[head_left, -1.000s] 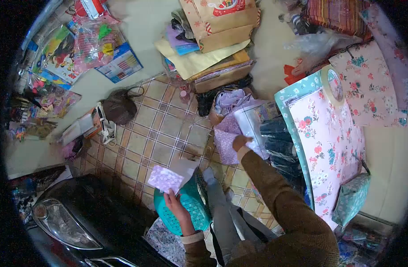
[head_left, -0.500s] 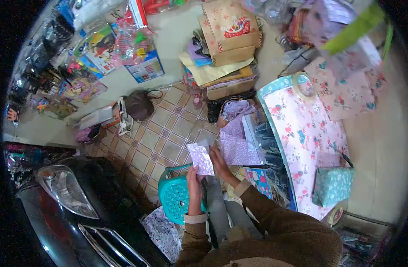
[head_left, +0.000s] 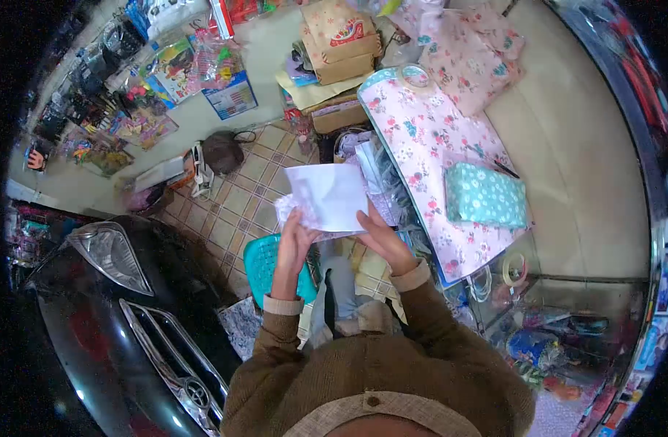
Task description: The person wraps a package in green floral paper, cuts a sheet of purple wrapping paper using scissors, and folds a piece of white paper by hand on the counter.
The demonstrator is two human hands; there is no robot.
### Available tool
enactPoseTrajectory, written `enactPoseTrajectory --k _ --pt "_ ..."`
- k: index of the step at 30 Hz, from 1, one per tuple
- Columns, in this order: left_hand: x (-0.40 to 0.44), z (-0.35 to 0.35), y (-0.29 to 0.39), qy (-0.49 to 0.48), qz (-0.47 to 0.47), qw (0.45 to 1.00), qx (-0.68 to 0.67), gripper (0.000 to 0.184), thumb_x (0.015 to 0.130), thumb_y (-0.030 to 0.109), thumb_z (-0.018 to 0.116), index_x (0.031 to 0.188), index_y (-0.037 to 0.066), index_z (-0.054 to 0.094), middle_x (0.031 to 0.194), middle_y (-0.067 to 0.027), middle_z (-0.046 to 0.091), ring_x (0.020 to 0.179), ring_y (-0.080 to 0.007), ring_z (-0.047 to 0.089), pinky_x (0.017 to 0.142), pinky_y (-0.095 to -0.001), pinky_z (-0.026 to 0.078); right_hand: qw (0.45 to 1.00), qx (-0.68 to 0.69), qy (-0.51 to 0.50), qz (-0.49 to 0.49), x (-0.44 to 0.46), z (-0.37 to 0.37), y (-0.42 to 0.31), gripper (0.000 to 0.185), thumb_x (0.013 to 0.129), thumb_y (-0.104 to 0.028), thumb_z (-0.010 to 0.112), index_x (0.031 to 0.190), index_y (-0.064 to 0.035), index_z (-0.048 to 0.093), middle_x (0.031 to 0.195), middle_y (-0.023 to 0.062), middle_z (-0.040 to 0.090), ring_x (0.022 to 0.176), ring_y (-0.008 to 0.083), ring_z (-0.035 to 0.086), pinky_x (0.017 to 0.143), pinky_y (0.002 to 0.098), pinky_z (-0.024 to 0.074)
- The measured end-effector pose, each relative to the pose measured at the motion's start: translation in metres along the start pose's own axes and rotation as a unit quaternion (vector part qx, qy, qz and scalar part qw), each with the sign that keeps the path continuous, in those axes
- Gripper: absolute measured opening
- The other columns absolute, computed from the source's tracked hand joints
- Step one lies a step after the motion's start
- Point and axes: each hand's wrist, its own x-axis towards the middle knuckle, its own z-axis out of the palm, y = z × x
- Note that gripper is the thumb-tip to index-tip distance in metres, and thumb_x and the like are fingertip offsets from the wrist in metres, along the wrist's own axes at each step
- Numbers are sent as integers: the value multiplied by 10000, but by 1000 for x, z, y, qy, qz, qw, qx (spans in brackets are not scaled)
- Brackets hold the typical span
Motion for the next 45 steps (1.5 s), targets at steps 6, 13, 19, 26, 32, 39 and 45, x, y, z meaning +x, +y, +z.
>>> enactPoseTrajectory --k 6,13,19,26,32,39,45 --pt "-7 57 -11 -88 -14 984 155 305 975 309 507 1087 30 556 997 -95 638 900 -190 641 798 -311 511 938 -176 200 -223 -56 18 -60 437 814 -94 734 1188 22 541 1067 78 627 981 133 579 867 283 465" --pt "38 68 1 -96 36 974 200 221 964 277 531 1034 68 553 941 -74 644 868 -169 645 801 -298 509 739 -476 292 -376 -94 16 -128 214 766 5 673 979 -9 664 909 124 682 883 210 656 815 304 479" --pt "88 101 29 -160 250 914 278 530 873 248 663 1294 25 429 1351 -139 462 1266 -239 440 1049 -372 368 529 -713 204 -413 -46 12 -181 443 654 0 630 1082 -108 666 1018 79 683 1010 253 633 1047 477 361" --pt "139 165 40 -344 304 740 491 548 758 142 751 1215 -37 509 1215 -154 570 1163 -264 539 964 -357 429 629 -735 60 -248 -15 1 -199 490 755 -132 697 1230 -129 580 1196 110 612 1158 258 550 1103 486 258" --pt "198 172 2 -234 137 886 376 316 829 166 725 1039 -52 635 1002 -101 663 899 -178 628 783 -310 492 534 -823 129 147 -76 -49 -220 1346 465 -247 910 1510 -231 61 1564 162 93 1439 392 67 1114 610 139" --pt "234 175 -15 -176 18 952 249 429 869 138 684 1221 -47 522 1140 -94 597 1004 -161 581 853 -284 460 592 -781 181 -82 -101 -93 -237 1098 473 -297 855 1421 -81 345 1404 169 408 1301 348 385 1091 450 293" --pt "254 183 -19 -169 52 959 221 439 870 114 678 1239 -45 502 1163 -84 583 1042 -165 566 892 -289 440 630 -506 508 -299 -109 -89 -257 1111 562 -303 882 1420 9 250 1308 199 448 1202 307 468 1041 441 357"
